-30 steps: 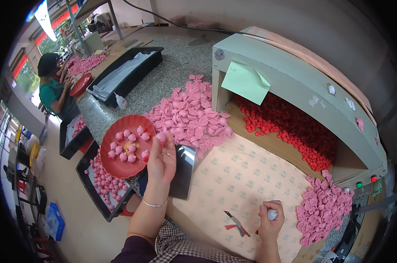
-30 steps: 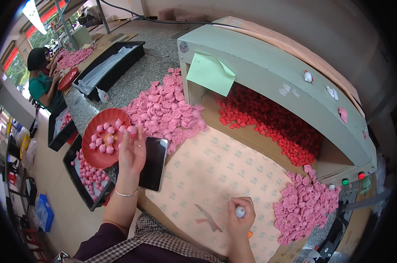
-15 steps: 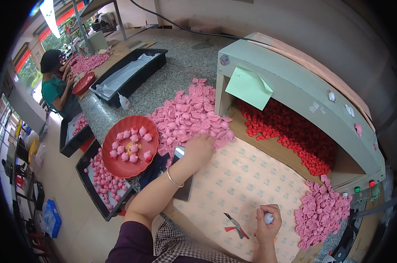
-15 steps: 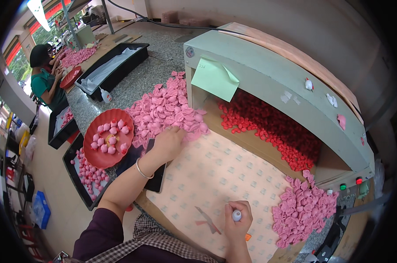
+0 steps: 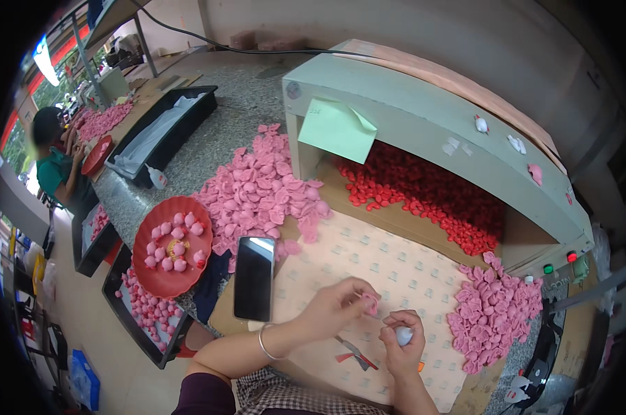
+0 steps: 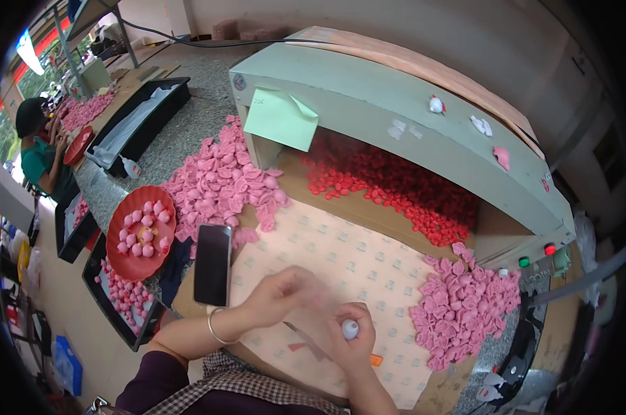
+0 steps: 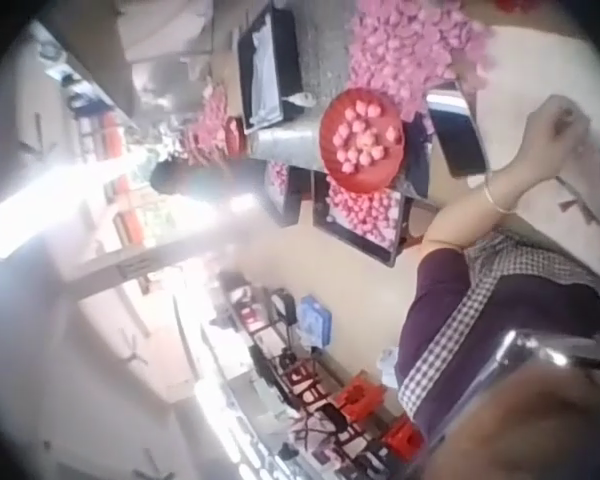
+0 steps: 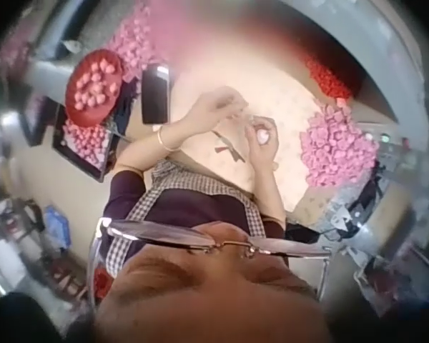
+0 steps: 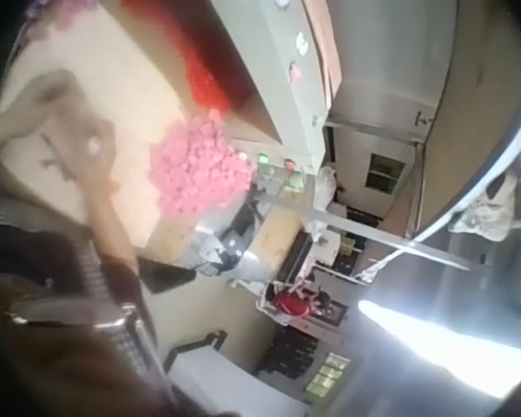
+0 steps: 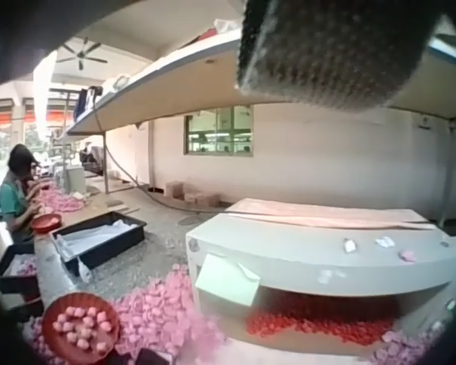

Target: The person assembles small pink and white toy components using glue from a bottle.

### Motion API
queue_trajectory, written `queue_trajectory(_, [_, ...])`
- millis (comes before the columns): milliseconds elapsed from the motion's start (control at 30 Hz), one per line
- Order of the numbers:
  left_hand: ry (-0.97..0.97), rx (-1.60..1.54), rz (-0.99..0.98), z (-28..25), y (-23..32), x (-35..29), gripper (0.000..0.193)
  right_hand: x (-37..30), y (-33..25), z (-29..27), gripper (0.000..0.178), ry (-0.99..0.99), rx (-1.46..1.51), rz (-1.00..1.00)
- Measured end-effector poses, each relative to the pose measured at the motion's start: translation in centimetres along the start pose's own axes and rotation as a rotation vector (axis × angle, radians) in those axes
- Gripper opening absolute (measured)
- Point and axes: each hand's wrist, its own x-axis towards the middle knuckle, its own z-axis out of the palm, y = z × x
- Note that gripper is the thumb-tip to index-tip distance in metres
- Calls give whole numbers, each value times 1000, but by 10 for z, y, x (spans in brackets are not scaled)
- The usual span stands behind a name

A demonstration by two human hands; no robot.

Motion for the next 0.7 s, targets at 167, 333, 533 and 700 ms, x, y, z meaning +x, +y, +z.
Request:
queue_trajectory(167, [-109, -187, -121, 37, -7, -12, 28, 7, -8, -9, 13, 73, 129, 123])
queue_trajectory(333, [-176, -288, -109, 35, -20, -13, 32, 9, -6, -17, 11, 50, -99, 135])
queue_trajectory(533, [-100, -451, -187, 21, -33, -12, 34, 18, -32, -38, 13, 40, -169, 242])
queue_trajectory(700, [-119, -500, -200, 19, -34, -11, 34, 64, -37, -49, 15, 12, -371, 125])
